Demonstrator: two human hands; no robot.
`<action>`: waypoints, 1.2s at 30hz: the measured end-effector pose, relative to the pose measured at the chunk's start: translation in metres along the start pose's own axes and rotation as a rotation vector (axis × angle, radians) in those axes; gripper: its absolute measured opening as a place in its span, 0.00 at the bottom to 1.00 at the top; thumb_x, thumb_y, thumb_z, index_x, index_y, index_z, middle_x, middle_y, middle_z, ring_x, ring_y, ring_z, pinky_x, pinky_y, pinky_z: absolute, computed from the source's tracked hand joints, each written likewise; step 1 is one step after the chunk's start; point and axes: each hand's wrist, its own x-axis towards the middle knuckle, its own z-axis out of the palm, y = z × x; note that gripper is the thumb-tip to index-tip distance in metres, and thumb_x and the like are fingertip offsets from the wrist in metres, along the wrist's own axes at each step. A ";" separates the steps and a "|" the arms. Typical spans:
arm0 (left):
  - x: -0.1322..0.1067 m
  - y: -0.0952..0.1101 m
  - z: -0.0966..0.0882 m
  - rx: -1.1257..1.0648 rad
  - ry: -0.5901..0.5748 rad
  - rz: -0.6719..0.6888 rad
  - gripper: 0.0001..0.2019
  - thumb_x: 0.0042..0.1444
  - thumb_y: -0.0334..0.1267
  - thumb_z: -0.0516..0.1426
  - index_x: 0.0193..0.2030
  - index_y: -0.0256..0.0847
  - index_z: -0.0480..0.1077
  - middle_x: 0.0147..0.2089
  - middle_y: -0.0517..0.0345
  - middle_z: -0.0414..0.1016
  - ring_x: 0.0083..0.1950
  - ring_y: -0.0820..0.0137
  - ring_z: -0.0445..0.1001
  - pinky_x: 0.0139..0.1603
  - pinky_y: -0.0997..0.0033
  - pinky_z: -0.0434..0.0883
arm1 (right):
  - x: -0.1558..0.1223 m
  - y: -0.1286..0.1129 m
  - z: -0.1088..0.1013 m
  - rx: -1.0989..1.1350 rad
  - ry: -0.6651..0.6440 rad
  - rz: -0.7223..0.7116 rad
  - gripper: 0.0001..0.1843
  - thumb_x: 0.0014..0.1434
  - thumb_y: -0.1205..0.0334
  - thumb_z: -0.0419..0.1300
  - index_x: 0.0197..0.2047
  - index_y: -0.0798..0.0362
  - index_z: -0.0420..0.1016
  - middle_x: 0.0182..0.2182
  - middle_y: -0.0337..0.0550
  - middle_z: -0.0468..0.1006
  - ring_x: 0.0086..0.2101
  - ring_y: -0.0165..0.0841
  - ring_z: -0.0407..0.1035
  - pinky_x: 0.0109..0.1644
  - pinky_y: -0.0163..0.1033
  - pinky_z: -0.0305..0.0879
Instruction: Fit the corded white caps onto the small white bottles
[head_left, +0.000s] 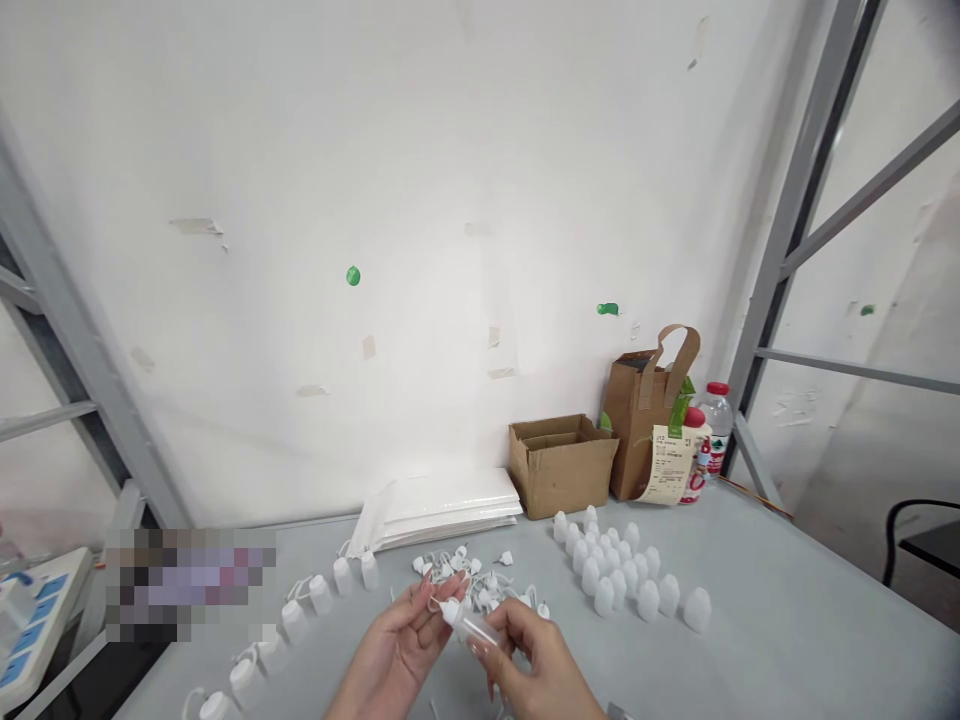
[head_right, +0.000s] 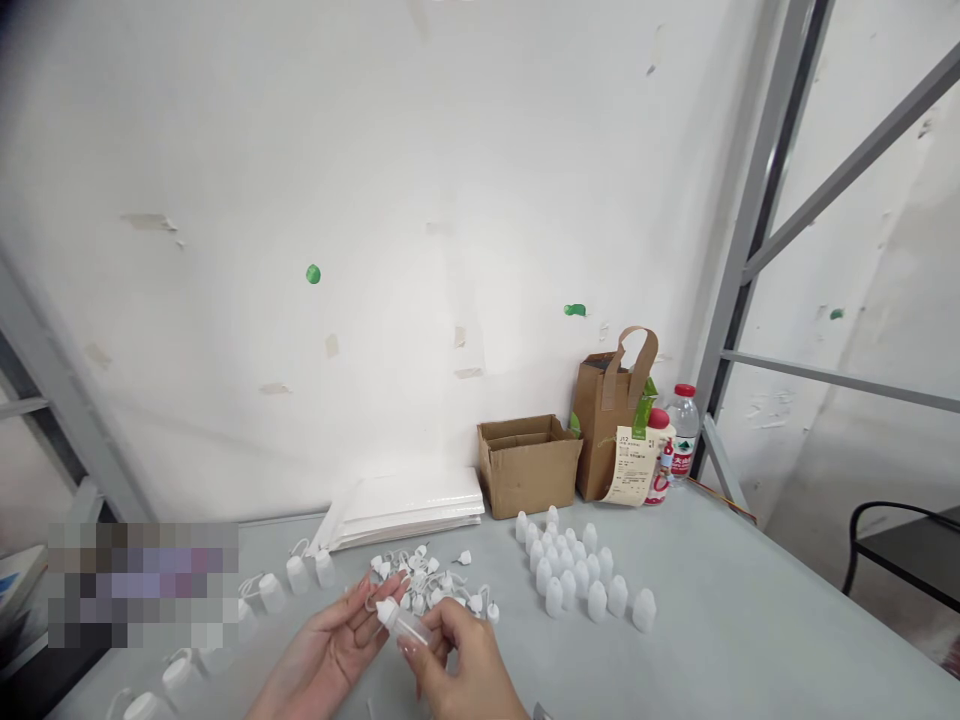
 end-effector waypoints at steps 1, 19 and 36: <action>0.000 0.000 0.000 0.000 -0.007 0.002 0.05 0.51 0.22 0.55 0.31 0.34 0.68 0.36 0.41 0.82 0.37 0.63 0.80 0.36 0.69 0.76 | 0.000 0.000 0.000 -0.002 -0.001 0.002 0.22 0.52 0.40 0.54 0.25 0.52 0.62 0.15 0.34 0.65 0.20 0.28 0.60 0.28 0.33 0.58; 0.006 -0.002 -0.005 0.171 -0.088 0.049 0.06 0.46 0.24 0.59 0.22 0.33 0.73 0.31 0.45 0.82 0.35 0.64 0.80 0.40 0.72 0.73 | 0.002 0.009 -0.002 -0.149 -0.009 0.007 0.17 0.53 0.47 0.55 0.24 0.51 0.61 0.16 0.33 0.62 0.20 0.28 0.58 0.25 0.32 0.55; 0.010 -0.011 -0.006 0.087 -0.123 0.077 0.05 0.48 0.30 0.60 0.33 0.34 0.76 0.40 0.47 0.82 0.39 0.66 0.79 0.41 0.74 0.74 | 0.002 0.009 0.005 -0.078 0.056 0.003 0.26 0.52 0.35 0.49 0.24 0.51 0.60 0.15 0.35 0.64 0.19 0.29 0.60 0.25 0.32 0.58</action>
